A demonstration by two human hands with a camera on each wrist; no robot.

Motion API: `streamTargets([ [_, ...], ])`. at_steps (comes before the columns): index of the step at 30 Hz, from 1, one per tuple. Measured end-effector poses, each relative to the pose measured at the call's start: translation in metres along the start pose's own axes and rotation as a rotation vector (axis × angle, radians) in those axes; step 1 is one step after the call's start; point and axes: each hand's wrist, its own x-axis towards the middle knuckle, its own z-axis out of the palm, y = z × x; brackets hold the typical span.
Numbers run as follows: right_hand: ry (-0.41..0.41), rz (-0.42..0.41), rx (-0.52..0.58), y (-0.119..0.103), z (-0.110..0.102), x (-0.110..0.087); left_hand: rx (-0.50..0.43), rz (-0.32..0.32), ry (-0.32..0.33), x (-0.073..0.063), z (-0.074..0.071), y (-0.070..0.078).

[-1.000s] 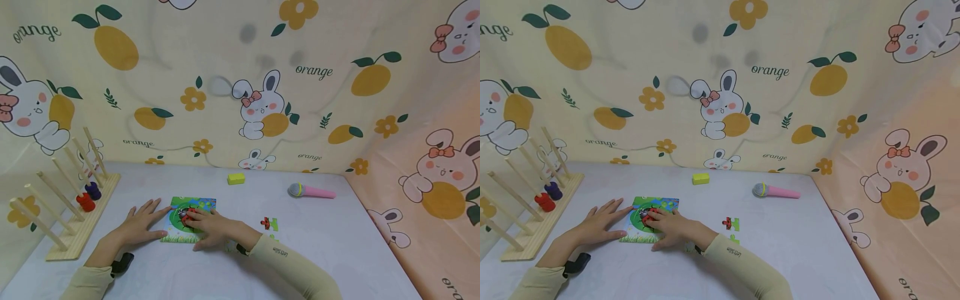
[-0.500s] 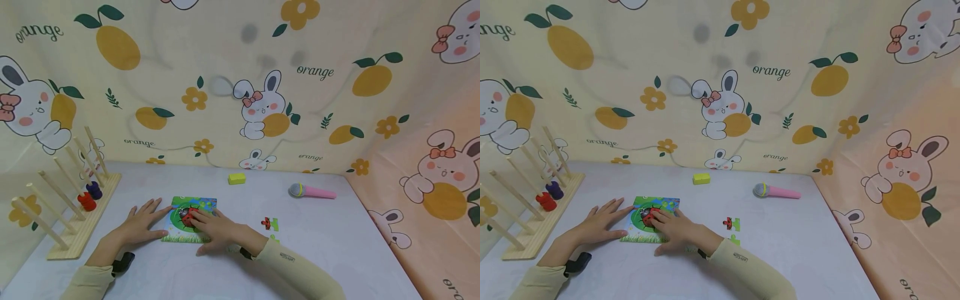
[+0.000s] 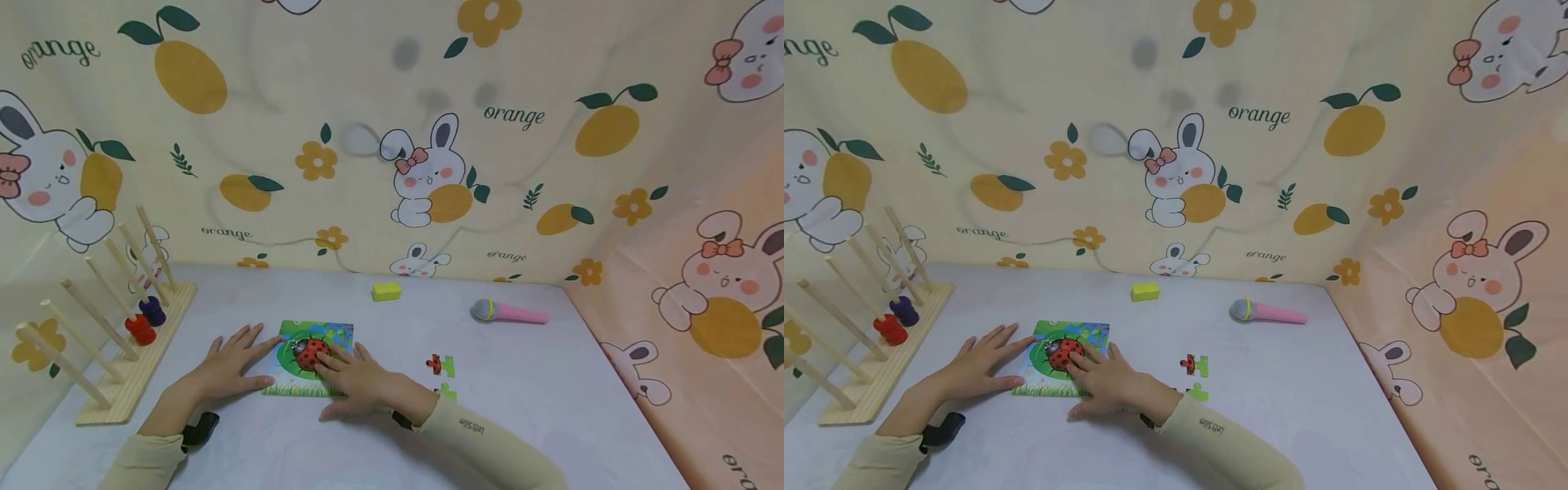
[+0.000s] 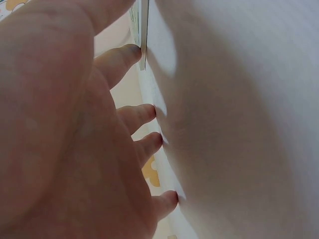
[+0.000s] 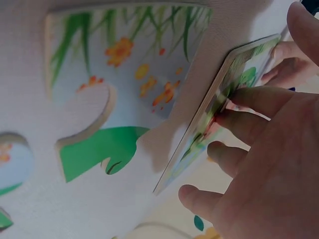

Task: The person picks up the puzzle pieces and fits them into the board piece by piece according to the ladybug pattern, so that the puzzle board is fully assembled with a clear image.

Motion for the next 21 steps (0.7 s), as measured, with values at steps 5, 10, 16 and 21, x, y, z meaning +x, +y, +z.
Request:
streamTargets([
  [5,0.011,0.002,-0.012,-0.0014,0.0013,0.0006,-0.001,0.000,-0.002,0.0008,-0.0009,0.0006],
  [10,0.025,0.003,-0.031,-0.0034,0.0034,0.0012,0.001,-0.007,-0.007,0.0008,-0.0007,0.0002],
  [16,0.021,-0.008,0.020,-0.0004,0.0074,0.0025,-0.007,-0.003,0.003,0.0008,0.0006,-0.0015],
  [21,0.034,-0.051,0.085,0.0053,0.0077,0.0041,-0.010,0.005,0.007,0.0007,0.0013,-0.0018],
])
